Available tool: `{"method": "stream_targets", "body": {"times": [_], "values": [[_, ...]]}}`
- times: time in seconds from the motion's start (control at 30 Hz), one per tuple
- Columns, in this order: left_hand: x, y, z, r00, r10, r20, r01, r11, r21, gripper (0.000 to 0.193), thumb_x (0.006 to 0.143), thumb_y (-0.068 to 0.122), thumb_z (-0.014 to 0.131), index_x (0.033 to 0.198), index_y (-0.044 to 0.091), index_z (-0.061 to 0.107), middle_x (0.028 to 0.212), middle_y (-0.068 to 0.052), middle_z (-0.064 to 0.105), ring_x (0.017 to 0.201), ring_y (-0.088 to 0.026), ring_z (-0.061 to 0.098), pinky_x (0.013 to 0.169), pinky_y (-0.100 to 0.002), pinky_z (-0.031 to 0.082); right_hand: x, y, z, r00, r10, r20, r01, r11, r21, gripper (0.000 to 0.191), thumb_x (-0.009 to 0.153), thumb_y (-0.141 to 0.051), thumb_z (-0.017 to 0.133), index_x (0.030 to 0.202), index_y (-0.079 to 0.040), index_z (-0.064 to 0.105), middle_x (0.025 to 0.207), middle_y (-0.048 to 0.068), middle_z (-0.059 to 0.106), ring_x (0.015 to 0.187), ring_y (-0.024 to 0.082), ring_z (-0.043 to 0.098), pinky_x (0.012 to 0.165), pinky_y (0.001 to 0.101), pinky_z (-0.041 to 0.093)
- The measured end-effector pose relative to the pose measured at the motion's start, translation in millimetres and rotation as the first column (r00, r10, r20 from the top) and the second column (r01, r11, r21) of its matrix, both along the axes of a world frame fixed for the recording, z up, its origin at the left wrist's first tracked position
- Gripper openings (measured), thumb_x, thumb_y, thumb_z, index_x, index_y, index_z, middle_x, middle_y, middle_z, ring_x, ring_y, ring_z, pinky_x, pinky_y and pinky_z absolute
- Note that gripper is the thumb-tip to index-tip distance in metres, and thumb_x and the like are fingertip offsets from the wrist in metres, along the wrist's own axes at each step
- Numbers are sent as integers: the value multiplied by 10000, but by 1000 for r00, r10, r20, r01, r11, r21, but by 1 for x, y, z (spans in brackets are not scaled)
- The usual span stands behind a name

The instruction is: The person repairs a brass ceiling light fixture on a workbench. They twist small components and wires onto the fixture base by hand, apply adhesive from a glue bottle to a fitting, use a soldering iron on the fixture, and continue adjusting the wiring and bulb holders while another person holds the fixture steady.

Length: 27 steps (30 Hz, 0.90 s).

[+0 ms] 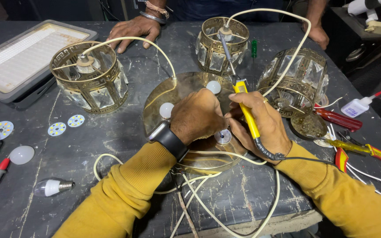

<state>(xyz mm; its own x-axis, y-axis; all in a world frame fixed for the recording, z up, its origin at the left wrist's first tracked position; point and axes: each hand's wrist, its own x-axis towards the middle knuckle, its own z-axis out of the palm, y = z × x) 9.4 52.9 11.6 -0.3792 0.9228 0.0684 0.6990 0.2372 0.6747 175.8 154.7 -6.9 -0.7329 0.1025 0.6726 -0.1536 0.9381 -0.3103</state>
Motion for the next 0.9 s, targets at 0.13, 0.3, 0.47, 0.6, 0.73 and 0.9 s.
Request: {"method": "stream_targets", "body": {"times": [0.13, 0.3, 0.47, 0.6, 0.73, 0.9], "values": [[-2, -2, -6, 999, -41, 14, 40, 995, 87, 140, 747, 230, 786, 681, 107, 780, 707, -98, 751, 722, -248, 758, 723, -389, 575, 0, 3, -10, 999, -30, -14, 29, 998, -47, 601, 895, 77, 730, 1402, -47, 432, 1135, 150, 572, 957, 210, 727, 820, 296, 604], [2, -8, -16, 999, -43, 15, 39, 976, 216, 132, 791, 195, 738, 708, 106, 788, 710, -97, 742, 685, -257, 748, 681, -403, 575, 2, 10, -16, 1000, -15, 4, 15, 997, -82, 629, 901, 75, 731, 1425, -39, 402, 1157, 147, 554, 962, 188, 750, 828, 289, 596], [10, -7, -15, 997, 69, -23, -64, 983, 174, 155, 789, 182, 739, 655, 106, 753, 673, -98, 736, 665, -276, 733, 662, -429, 550, 5, 11, -16, 999, -40, -3, 40, 998, -58, 631, 892, 66, 758, 1414, -36, 418, 1195, 160, 586, 989, 200, 754, 834, 288, 600], [12, -7, -13, 997, 67, -28, -61, 983, 172, 152, 760, 206, 763, 641, 117, 730, 676, -88, 740, 668, -272, 735, 660, -430, 552, 8, 7, -14, 999, -31, -20, 30, 998, -52, 624, 892, 75, 745, 1412, -40, 421, 1210, 170, 596, 1006, 215, 763, 836, 295, 594], [10, -7, -14, 998, 61, -30, -55, 987, 152, 119, 758, 193, 758, 667, 120, 738, 690, -87, 746, 690, -268, 743, 679, -428, 556, 8, 6, -14, 998, -46, -39, 46, 999, -6, 617, 894, 64, 761, 1402, -45, 429, 1184, 164, 605, 994, 213, 762, 836, 298, 598], [8, -6, -14, 995, 69, -69, -55, 981, 187, 76, 727, 168, 772, 676, 114, 754, 716, -117, 736, 712, -306, 729, 685, -439, 554, 8, 6, -15, 997, -75, -29, 74, 997, -14, 605, 883, 47, 783, 1378, -40, 446, 1167, 168, 628, 994, 220, 762, 829, 298, 604]]}}
